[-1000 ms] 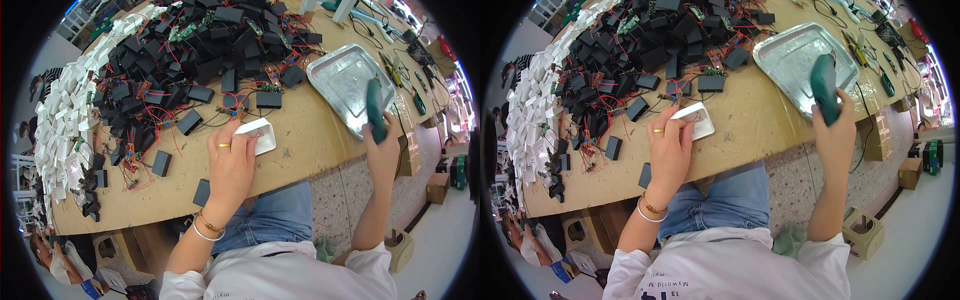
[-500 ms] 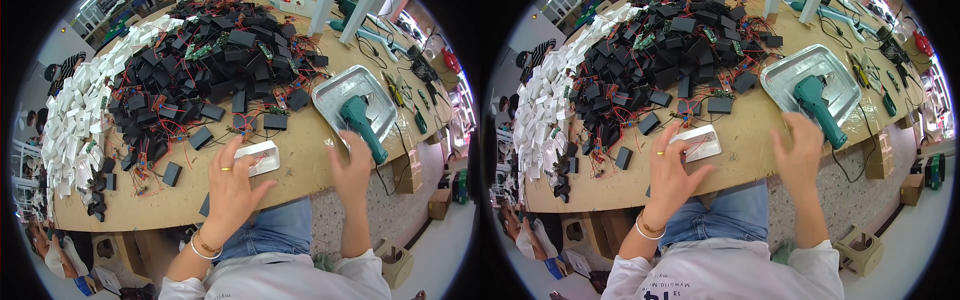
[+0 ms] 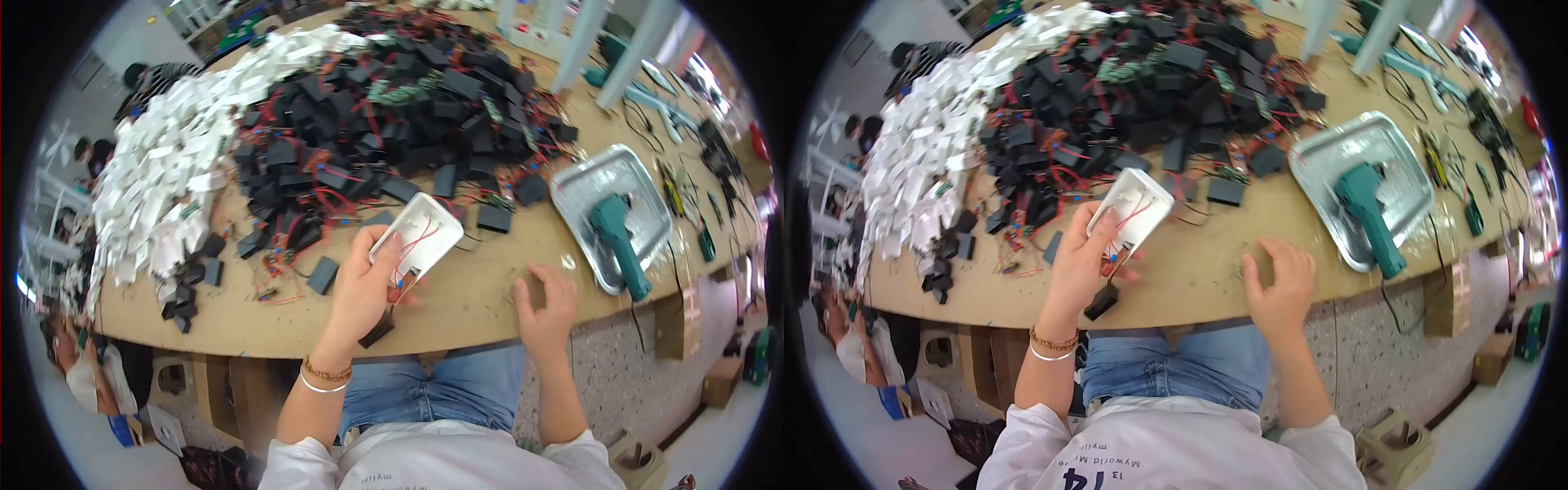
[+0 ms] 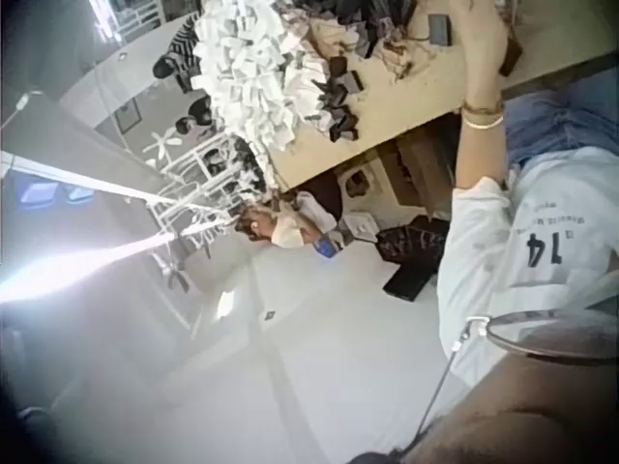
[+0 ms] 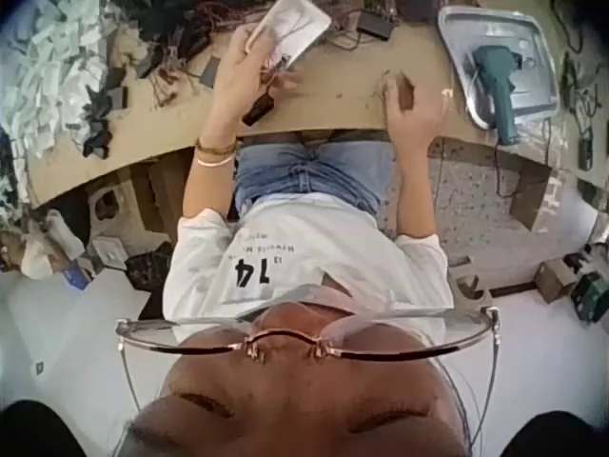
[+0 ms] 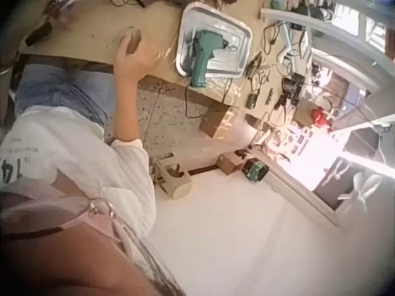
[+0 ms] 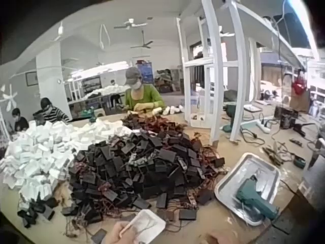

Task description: Assembling electronic modules by inserting them into plastic housings and securing them using an electric screwdriver.

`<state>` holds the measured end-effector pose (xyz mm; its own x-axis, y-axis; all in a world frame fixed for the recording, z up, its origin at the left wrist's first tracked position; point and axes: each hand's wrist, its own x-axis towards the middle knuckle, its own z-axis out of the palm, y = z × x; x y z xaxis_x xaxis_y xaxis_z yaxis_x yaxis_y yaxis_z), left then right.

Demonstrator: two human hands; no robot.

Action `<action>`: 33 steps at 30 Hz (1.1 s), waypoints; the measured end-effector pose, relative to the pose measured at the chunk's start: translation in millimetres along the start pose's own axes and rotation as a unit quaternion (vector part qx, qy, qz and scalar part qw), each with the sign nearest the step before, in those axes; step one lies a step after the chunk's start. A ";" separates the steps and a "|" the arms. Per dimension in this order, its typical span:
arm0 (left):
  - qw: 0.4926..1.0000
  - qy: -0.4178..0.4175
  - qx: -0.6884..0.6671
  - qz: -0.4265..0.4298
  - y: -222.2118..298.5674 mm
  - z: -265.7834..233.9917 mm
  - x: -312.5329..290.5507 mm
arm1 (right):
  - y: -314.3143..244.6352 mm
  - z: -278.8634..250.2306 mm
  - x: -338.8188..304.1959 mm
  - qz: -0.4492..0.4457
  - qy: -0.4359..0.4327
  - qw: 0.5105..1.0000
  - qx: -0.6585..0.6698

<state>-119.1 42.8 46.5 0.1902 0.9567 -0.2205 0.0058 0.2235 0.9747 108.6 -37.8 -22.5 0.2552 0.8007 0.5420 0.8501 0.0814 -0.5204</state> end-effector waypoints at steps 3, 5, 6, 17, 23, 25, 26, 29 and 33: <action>0.977 -0.011 -0.211 -0.035 9.8 -43.7 -15.3 | 0.7 1.0 -6.0 0.017 -0.021 1.000 -0.010; 0.959 -0.017 -0.281 0.019 12.4 -71.1 -27.2 | 8.8 -2.2 -11.6 0.045 -0.023 0.999 -0.010; 0.962 0.026 -0.272 0.015 24.4 -81.8 -38.2 | 12.1 -5.4 -14.0 0.052 -0.026 0.998 -0.013; 0.866 0.451 -0.196 0.089 -92.6 -282.6 -167.9 | 30.8 -0.3 -2.0 0.044 -0.081 0.994 -0.062; 0.869 0.443 -0.160 -0.152 -308.7 -298.6 -199.6 | 29.1 0.5 7.2 0.031 -0.107 0.991 -0.073; 0.838 0.441 -0.269 -0.176 -381.7 -286.5 -191.9 | 37.1 -1.6 6.5 0.015 -0.106 0.990 -0.092; 0.849 0.422 -0.239 -0.210 -411.9 -281.3 -188.6 | 39.5 -4.8 6.4 0.001 -0.106 0.989 -0.105; 0.820 0.445 -0.186 -0.307 -505.2 -261.2 -167.1 | 40.0 -18.3 5.4 0.014 -0.091 0.987 -0.130; 0.842 0.438 0.097 -0.300 -651.7 -295.0 -263.3 | 43.1 11.8 5.0 0.033 -0.139 0.988 -0.062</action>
<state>-462.6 -299.7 -541.5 -0.7004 0.4729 -0.5346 0.0200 0.7617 0.6476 141.1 -23.2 -50.0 0.1907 0.9353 0.2982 0.8903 -0.0368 -0.4539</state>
